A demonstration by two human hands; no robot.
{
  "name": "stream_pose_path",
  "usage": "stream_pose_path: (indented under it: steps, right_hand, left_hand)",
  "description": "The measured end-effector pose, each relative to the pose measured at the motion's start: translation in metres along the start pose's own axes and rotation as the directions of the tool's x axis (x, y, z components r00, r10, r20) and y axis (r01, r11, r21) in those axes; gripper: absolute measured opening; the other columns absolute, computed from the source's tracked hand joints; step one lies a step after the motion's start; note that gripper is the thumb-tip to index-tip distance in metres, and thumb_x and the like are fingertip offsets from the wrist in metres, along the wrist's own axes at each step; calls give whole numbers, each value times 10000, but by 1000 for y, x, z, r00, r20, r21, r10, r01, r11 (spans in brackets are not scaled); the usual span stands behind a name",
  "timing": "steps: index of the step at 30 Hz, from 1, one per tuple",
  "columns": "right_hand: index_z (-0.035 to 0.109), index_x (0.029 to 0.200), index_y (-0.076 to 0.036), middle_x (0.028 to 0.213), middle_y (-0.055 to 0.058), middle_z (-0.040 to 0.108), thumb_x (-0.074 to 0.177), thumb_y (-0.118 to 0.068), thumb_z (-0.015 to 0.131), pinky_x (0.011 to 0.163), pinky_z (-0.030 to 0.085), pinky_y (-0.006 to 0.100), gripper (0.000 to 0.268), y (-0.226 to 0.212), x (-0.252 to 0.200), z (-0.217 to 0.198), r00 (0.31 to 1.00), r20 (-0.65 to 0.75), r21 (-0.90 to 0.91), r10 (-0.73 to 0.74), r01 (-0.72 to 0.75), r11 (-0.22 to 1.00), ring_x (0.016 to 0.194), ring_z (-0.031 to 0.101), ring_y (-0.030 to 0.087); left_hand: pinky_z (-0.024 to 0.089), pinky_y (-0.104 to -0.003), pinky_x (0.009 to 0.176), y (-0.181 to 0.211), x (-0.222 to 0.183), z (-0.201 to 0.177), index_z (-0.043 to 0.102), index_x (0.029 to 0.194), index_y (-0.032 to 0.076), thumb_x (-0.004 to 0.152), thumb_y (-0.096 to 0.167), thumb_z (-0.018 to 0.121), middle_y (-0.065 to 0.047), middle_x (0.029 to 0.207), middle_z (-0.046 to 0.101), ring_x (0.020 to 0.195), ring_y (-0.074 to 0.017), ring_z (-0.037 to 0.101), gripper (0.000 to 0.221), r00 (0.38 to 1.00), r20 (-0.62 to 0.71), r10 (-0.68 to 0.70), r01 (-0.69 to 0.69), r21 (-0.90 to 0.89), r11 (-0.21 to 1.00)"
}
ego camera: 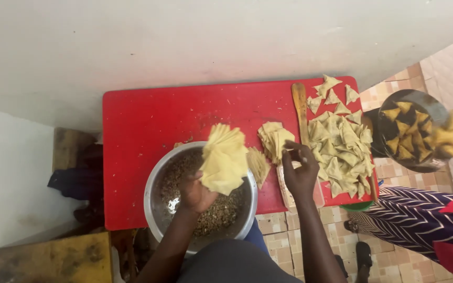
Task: Fold and fill pastry sheets to assemble samosas on a preparation table
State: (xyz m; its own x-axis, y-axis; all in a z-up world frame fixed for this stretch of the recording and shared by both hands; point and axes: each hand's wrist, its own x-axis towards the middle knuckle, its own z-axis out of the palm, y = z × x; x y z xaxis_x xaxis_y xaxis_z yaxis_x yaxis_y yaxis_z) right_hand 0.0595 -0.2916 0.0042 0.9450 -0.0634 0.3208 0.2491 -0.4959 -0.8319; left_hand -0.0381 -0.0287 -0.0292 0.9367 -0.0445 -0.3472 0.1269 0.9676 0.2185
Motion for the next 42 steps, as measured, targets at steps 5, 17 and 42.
stream_pose_path:
  steps: [5,17,42]
  right_hand:
    - [890,1032,-154,995,39,856,918,-72,926,771,665,325,145,-90,-14,17,977,147,125,-155,137,983,845,821,240]
    - [870,1009,-155,1308,64,750,908,-84,899,814,611,386,127,-114,-13,28,858,277,-57,-433,464,884,945,693,255]
    - [834,1101,-75,1061,78,877,1050,-87,765,941,665,374,87,-203,2,-30,723,579,275,-376,260,926,985,835,235]
  left_hand:
    - [518,-717,1194,-6,7,25,534,1670,68,852,329,629,-295,1509,692,1299,-507,718,864,989,148,-17,1,105,995]
    - [557,-630,1178,-16,19,-30,404,1756,72,1024,46,712,-285,1528,696,1327,-427,719,795,976,197,-98,-17,512,859]
    - [623,-527,843,7,23,20,611,1582,60,1068,350,589,-263,1280,741,1165,-439,734,591,986,47,-157,146,180,973]
